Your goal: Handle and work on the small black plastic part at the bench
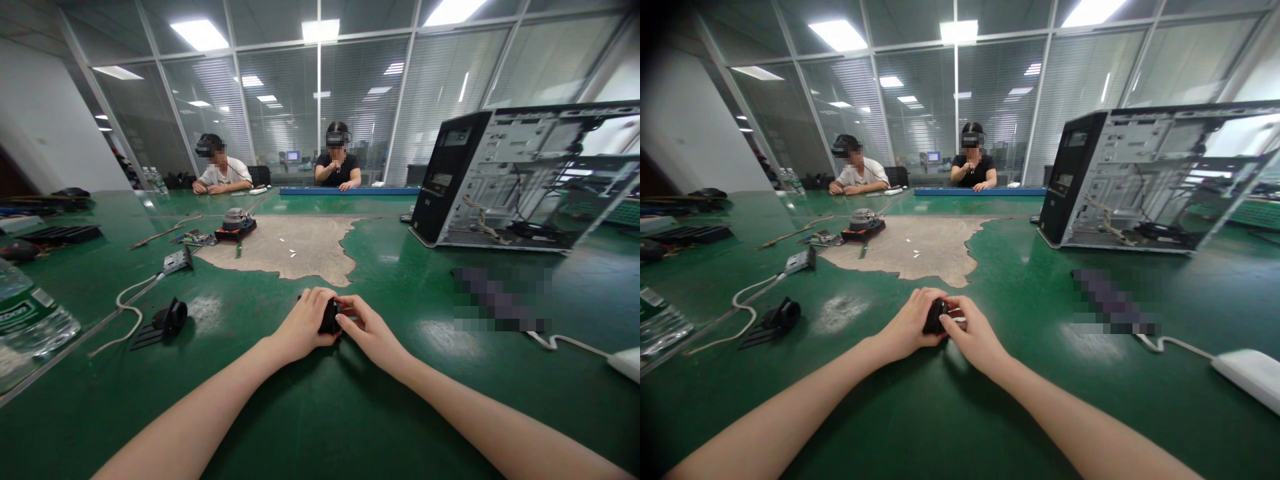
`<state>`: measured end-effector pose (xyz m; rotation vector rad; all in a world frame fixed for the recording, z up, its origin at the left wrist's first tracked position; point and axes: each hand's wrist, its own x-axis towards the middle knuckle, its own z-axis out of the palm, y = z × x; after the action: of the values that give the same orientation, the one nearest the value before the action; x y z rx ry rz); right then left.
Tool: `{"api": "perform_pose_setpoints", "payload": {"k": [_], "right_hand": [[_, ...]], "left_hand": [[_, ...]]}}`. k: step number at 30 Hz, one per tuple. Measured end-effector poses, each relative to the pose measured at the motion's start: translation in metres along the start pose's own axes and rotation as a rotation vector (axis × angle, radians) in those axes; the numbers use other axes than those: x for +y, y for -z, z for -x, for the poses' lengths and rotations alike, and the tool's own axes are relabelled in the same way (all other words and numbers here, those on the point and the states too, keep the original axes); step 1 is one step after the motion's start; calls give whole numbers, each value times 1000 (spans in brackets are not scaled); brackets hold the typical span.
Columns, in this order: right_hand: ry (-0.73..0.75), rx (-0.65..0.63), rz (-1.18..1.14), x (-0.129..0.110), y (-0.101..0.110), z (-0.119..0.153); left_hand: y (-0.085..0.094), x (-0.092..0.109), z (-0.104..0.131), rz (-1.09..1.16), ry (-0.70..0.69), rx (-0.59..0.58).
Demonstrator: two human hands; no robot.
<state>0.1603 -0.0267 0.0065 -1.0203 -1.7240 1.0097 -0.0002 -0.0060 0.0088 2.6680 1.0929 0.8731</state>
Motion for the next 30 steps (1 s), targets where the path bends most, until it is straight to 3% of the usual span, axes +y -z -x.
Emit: {"api": "perform_pose_setpoints", "payload": {"k": [7, 18, 30], "right_hand": [[135, 51, 77, 1, 0, 1], [-14, 16, 13, 1, 0, -1], [132, 52, 71, 3, -1, 1]], "left_hand": [[1, 0, 0, -19, -8, -7], [-1, -1, 0, -5, 6, -6], [1, 0, 0, -34, 3, -18]]}}
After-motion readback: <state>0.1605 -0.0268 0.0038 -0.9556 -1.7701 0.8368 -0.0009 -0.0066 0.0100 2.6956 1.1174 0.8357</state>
